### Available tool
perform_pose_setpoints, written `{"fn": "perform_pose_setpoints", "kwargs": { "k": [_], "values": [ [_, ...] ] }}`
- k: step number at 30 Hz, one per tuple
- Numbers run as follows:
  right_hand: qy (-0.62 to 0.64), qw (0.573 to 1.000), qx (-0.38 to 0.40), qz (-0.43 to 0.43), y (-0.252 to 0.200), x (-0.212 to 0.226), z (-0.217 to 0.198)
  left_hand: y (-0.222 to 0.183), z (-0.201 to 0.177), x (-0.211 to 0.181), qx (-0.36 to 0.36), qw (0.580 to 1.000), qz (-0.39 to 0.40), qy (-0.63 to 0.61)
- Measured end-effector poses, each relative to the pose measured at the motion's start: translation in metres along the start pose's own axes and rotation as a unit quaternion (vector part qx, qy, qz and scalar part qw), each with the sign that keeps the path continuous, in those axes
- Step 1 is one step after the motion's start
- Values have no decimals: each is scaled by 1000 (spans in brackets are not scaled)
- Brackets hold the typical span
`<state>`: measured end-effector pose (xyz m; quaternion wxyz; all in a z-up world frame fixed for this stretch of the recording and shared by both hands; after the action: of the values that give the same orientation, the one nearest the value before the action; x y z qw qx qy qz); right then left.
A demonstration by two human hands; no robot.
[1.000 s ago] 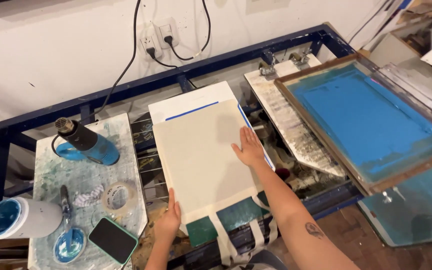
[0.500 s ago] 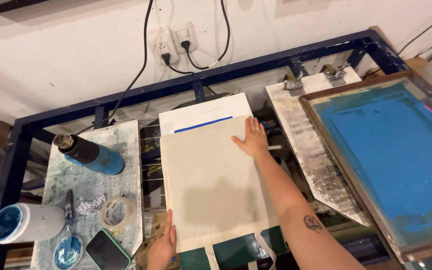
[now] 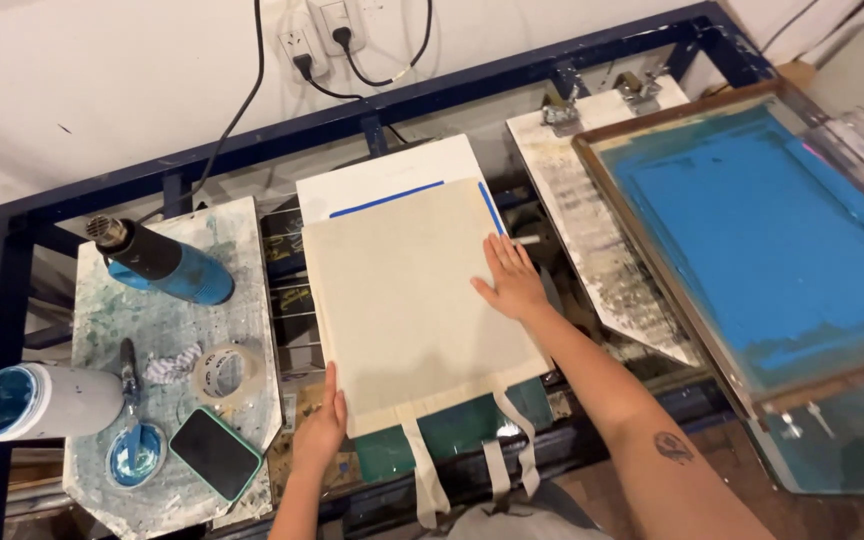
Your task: The person places a tote bag on a printing board, aligns a screen, applies ink using a squeegee, and then dries the printed design with a heat gun.
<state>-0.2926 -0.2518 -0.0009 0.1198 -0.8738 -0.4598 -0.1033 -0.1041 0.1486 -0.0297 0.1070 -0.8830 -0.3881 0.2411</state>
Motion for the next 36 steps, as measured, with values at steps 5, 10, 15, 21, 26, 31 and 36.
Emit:
{"fn": "perform_pose_setpoints", "kwargs": {
  "k": [5,10,15,21,26,31,36],
  "values": [
    [-43,994,2,-97,-87,2,14,-7,-14,-2,-44,997,54,44],
    [-53,996,63,-39,-147,8,11,-28,-53,-19,90,994,10,62],
    [-31,994,107,13,-188,15,6,-29,-59,-18,96,992,33,72],
    [-42,987,120,99,-230,39,2,10,-19,-7,-1,978,68,198],
    [-32,980,76,182,-273,73,-10,-36,-16,-78,-229,877,414,88],
    [370,855,-314,182,-363,68,12,-104,30,-138,380,788,298,-382],
    [582,602,-449,312,-444,14,52,-147,10,-189,510,618,0,-598]
  ]
}}
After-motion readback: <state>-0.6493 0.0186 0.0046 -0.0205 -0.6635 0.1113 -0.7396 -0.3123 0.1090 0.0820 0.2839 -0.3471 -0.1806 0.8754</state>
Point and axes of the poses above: each hand's wrist, its own y-axis towards the middle knuckle, its own z-axis out of the palm, x = y × z, the point moved 3 cm from there along y, towards the middle knuckle, and after that the axes turned 2 degrees about -y, right-handed, at the moved point
